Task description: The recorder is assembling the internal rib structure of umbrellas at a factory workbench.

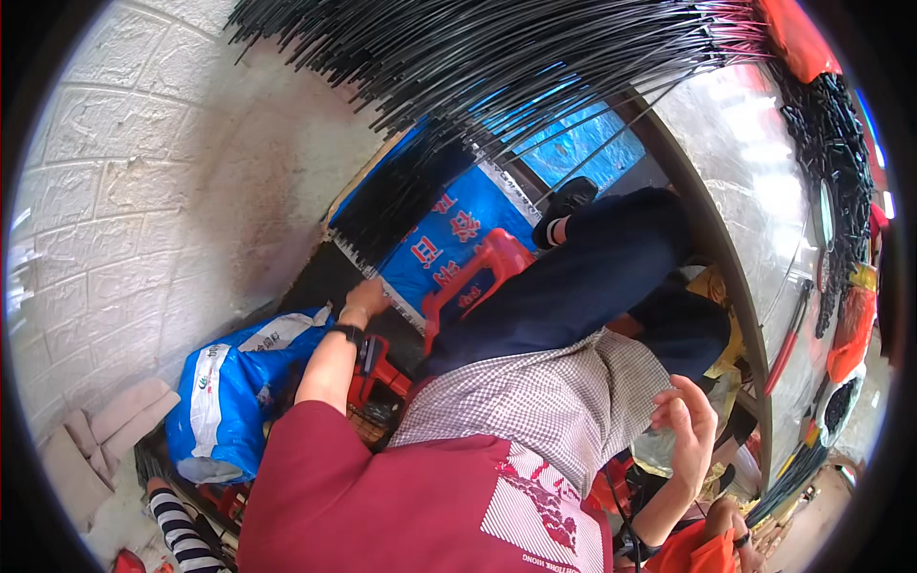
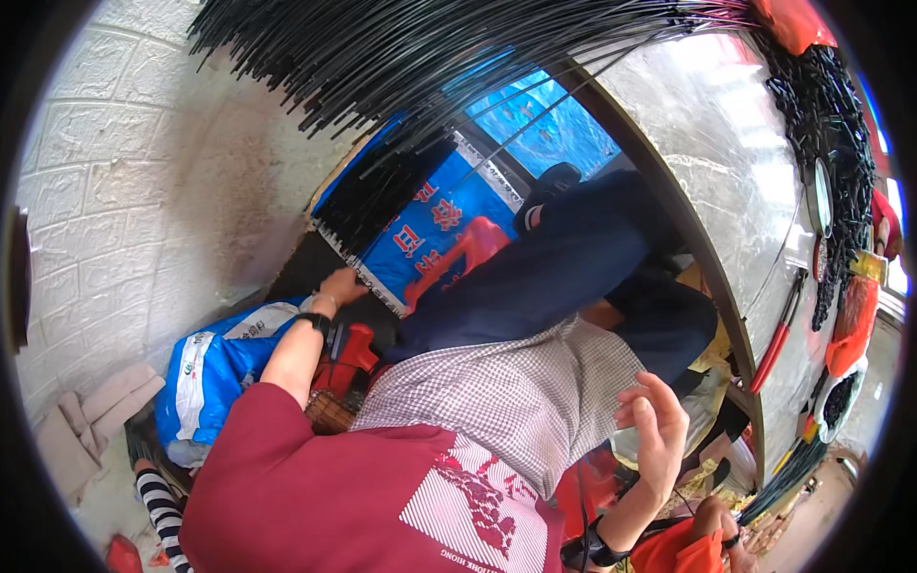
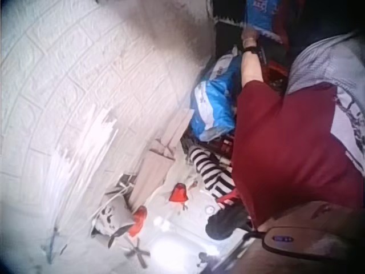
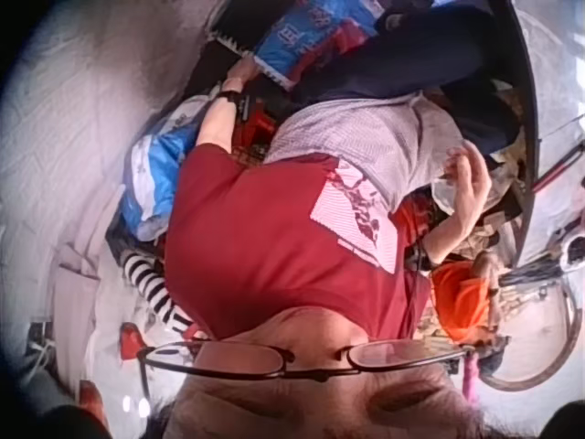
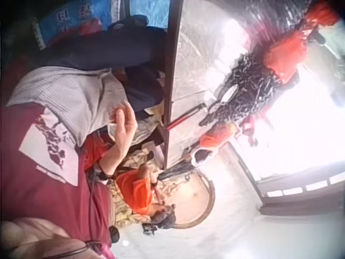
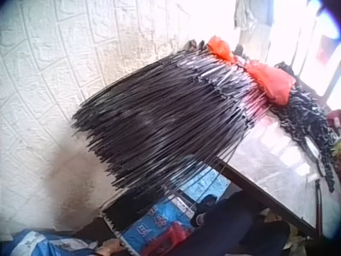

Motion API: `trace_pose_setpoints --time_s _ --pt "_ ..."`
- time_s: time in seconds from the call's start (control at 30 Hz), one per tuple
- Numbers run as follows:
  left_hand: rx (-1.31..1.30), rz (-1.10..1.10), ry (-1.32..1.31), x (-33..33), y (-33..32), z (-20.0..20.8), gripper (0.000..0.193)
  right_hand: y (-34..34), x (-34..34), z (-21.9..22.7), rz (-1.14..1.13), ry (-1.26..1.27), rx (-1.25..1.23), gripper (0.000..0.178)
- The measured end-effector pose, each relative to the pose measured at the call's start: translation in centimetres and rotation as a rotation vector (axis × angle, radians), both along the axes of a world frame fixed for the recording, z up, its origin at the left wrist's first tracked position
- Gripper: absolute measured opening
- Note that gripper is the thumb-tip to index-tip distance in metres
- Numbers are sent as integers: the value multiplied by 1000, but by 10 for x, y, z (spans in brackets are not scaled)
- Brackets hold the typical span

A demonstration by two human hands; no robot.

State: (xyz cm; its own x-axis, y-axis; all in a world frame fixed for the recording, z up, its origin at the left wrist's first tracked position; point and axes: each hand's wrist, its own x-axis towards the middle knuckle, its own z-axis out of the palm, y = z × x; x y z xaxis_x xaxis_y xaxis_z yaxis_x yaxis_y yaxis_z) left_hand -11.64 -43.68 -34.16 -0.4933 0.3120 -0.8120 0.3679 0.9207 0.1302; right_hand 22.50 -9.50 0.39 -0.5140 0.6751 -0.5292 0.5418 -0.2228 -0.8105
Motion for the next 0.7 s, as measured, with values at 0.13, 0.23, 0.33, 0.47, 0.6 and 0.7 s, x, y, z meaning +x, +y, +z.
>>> trace_pose_setpoints --time_s 0.13,0.23,0.33,0.47,0.6,0.7 --pt "35 95 -23 69 -25 3 48 2 4 -6 24 57 -22 31" --pt "101 111 -67 103 -30 1 47 5 9 -10 35 90 -27 31" --pt "175 150 -106 113 -26 -9 39 9 14 -16 40 139 -38 29" --pt "429 219 -67 105 3 13 35 14 19 -24 35 172 -20 28" --pt "472 373 -6 99 6 14 34 14 22 -24 36 187 1 28" --pt "434 380 -42 99 3 13 43 17 26 -21 28 205 -29 28"
